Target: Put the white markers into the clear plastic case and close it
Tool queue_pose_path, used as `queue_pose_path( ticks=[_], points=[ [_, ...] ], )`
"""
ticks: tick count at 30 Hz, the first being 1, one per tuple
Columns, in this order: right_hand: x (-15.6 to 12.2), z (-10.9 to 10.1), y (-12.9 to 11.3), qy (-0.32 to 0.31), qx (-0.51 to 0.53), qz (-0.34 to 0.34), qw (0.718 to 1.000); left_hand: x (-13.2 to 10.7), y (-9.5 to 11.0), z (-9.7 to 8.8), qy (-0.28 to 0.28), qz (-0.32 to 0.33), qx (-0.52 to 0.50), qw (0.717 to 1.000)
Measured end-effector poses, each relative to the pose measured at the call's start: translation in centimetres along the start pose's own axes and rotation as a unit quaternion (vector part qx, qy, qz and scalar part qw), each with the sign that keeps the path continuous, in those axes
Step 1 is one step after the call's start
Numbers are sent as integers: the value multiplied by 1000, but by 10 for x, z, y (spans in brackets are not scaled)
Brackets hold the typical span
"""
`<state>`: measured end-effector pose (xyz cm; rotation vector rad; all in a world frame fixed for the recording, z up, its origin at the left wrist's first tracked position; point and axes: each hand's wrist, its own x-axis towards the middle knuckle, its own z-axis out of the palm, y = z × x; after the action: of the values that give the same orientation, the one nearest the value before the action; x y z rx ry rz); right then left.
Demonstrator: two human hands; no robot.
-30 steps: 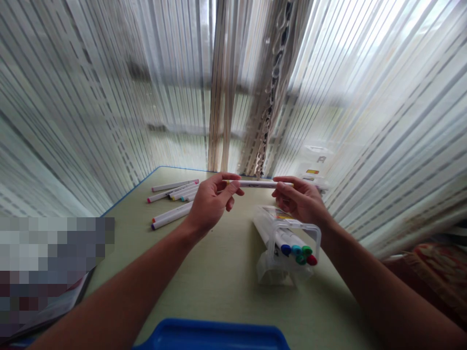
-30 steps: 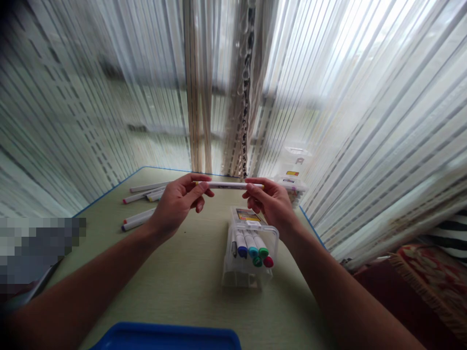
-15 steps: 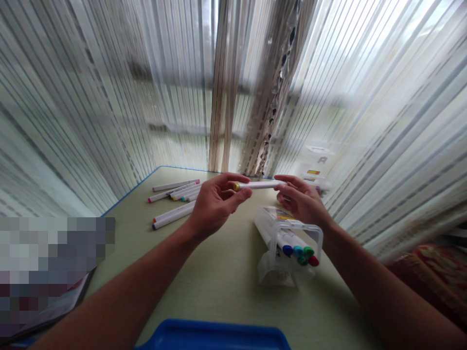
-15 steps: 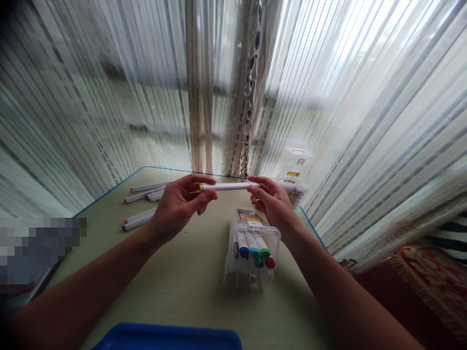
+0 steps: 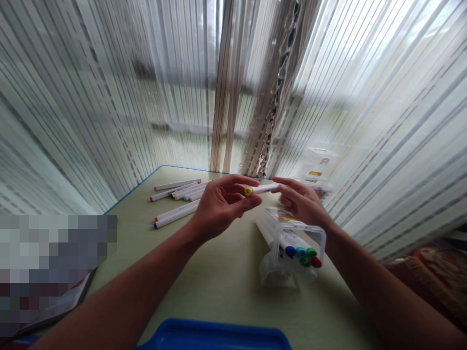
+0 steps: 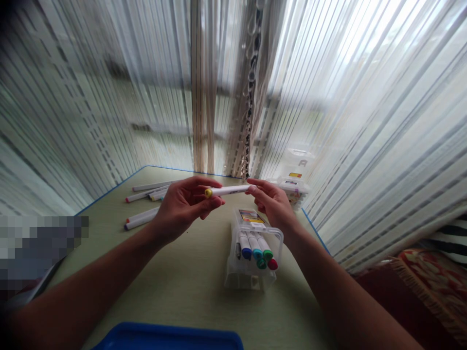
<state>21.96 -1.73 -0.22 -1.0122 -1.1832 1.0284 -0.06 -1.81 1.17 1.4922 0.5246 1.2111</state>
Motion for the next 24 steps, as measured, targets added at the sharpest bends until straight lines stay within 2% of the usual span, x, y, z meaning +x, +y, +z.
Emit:
queue_pose_path(
  ticks=[9,18,24],
  points=[
    [2,-3,6,-10,-4,4,1000,0,0,0,-12,4,-11,1000],
    [4,-6,2,35,-11,-48,998,6,-8,-7,60,-6,25,998],
    [1,-6,-1,20,13,-76,997,14,-25,-20,83,-35,78,993]
  ],
)
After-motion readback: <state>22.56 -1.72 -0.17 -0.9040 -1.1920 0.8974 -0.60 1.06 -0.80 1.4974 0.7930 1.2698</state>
